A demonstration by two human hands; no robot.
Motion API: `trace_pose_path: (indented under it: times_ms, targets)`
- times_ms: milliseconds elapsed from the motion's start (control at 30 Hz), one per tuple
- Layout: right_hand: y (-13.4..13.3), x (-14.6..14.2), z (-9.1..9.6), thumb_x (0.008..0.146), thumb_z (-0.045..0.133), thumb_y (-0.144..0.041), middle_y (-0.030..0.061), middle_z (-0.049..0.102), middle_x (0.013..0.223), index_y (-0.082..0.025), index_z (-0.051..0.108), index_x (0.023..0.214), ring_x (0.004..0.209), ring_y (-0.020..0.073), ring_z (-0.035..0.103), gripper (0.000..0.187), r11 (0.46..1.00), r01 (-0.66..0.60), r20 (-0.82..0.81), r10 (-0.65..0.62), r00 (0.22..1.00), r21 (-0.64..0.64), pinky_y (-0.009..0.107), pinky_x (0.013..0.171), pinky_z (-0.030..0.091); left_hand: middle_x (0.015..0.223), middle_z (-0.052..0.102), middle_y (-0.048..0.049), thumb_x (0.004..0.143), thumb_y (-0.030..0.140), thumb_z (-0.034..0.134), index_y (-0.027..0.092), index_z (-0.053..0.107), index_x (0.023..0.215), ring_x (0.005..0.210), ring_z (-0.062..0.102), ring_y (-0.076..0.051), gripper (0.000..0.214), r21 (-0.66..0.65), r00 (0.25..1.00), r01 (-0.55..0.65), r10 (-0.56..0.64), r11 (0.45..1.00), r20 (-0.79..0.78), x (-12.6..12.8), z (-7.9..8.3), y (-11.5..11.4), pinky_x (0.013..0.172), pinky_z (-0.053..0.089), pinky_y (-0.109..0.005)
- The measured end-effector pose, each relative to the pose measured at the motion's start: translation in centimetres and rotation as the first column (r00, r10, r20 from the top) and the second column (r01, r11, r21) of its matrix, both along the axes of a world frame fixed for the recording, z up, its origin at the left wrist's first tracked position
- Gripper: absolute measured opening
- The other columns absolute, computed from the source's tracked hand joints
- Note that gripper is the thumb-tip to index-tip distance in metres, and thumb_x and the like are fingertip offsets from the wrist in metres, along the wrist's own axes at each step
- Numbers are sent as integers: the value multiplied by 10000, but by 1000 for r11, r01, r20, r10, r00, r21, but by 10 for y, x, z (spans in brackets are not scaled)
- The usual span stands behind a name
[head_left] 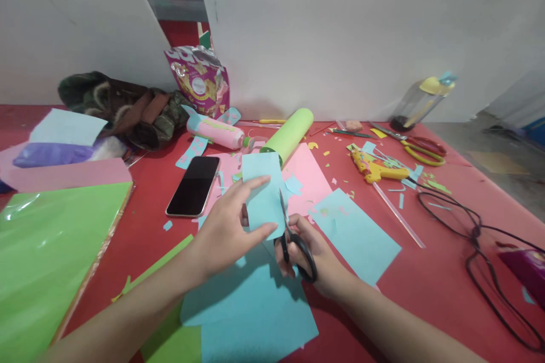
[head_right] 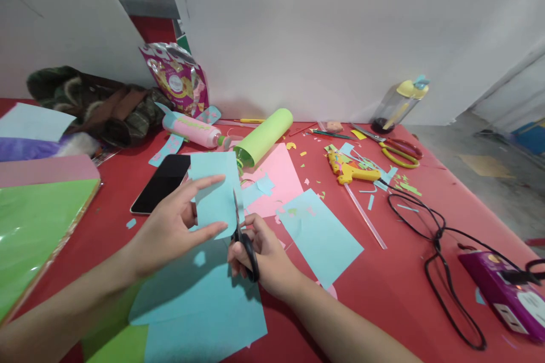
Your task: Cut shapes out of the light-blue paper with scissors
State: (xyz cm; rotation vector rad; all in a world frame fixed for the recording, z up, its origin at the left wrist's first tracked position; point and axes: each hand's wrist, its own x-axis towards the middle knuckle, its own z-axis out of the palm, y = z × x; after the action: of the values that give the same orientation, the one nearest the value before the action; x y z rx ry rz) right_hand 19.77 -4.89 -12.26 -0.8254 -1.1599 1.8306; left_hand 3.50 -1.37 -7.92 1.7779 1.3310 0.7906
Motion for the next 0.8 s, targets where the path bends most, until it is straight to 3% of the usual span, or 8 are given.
trace_pose_path:
  times_ms: [400,800]
  targets:
    - [0,0,-1,691,582,-523,-73,472,587,-230,321,868,491,90,491,430,999,24,-38,-25,999,-38,188,405,310,986,532,-33,662,230,617,202,450,1174,512,446,-75,539,65,994,24,-18,998,-104,1,8,-1,578,470,-256]
    - [0,-2,3,678,588,-530,-96,472,540,-238,306,838,421,72,450,437,997,44,-8,-45,999,-56,190,402,286,1038,518,-52,686,249,601,233,409,1204,586,528,-111,552,22,1000,24,-24,999,-6,0,-1,-2,598,491,-294]
